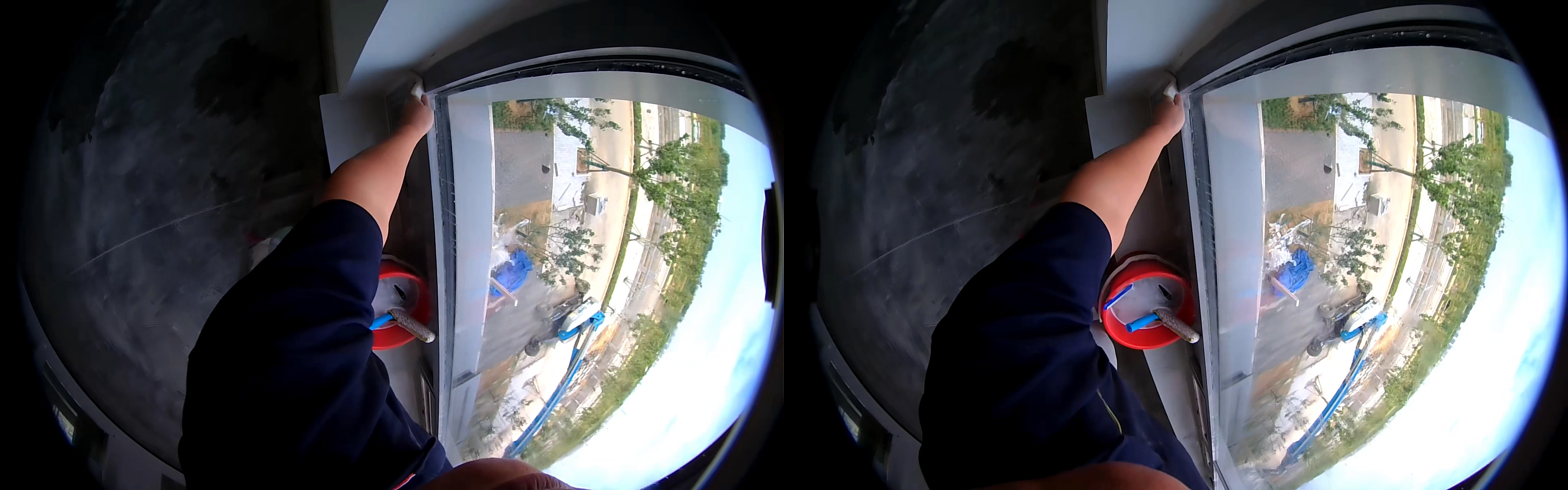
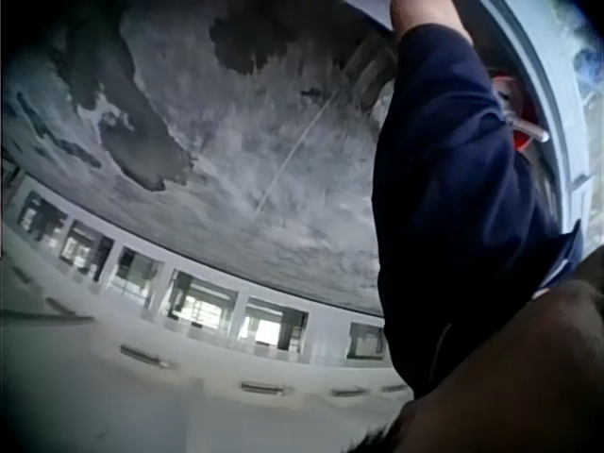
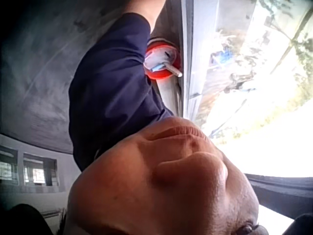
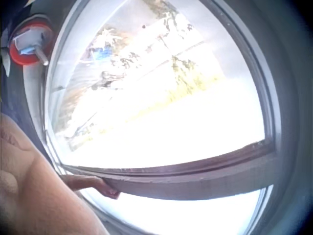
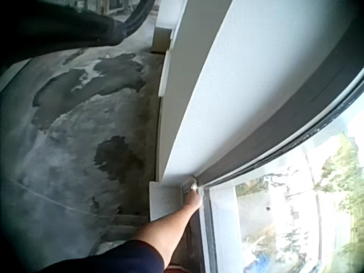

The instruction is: The person cleans a large window using a cloth, sponge, and squeegee. They wipe the window frame and glass, dip tools in a bucket, and use a ladder to reach higher sections.

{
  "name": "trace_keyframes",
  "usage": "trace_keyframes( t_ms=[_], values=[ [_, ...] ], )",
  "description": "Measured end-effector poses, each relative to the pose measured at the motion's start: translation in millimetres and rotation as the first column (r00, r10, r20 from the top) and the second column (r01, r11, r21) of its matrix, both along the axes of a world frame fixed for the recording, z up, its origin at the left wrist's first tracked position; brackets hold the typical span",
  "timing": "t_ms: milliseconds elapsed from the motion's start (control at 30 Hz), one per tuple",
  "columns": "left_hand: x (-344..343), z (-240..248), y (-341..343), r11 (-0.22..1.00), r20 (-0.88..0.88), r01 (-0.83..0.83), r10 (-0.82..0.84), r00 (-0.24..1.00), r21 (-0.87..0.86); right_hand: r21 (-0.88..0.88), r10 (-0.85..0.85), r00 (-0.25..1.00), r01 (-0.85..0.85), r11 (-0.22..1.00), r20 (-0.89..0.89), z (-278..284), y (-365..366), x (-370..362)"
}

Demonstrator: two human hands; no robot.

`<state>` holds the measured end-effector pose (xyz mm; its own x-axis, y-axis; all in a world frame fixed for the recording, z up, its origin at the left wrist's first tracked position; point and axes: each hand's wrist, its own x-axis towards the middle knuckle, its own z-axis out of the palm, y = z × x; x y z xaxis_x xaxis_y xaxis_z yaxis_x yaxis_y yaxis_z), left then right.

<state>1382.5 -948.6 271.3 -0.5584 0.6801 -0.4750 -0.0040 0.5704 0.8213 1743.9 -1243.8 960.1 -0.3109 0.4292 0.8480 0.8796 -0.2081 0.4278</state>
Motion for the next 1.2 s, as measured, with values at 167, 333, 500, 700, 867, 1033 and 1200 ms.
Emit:
trace_keyframes(
  t_ms=[167, 333, 500, 700, 867, 1033, 1200],
  values=[
    [7, 115, -12, 0.953, 0.111, -0.116, 0.087, 0.990, 0.281, -0.027, 0.056, 0.994, -0.059, 0.998, -0.091, -8, -15, 25],
    [32, 325, -43, 0.593, -0.221, 0.176, 0.003, 0.975, 0.786, 0.015, 0.090, 0.994, -0.091, 0.996, 0.058, -18, -1, -9],
    [2, 530, -37, 0.140, -0.250, 0.258, -0.070, 0.966, 0.956, -0.102, 0.003, 0.991, 0.011, 0.995, 0.133, -11, -12, 0],
    [12, 632, -17, -0.010, -0.300, 0.340, 0.448, 0.842, 0.940, -0.121, 0.097, 0.995, -0.091, 0.988, 0.039, -11, -4, -14],
    [118, 616, -115, 0.095, -0.403, 0.403, -0.024, 0.915, 0.910, -0.133, 0.092, 0.995, -0.087, 0.987, 0.033, -5, -6, -24],
    [176, 612, -207, -0.128, -0.583, 0.579, -0.350, 0.734, 0.805, -0.143, 0.130, 0.991, -0.129, 0.981, 0.002, 0, 1, -28],
    [95, 610, -105, 0.027, -0.554, 0.554, 0.102, 0.826, 0.832, -0.147, 0.086, 0.996, -0.083, 0.986, 0.015, -1, -9, -19]
  ],
)
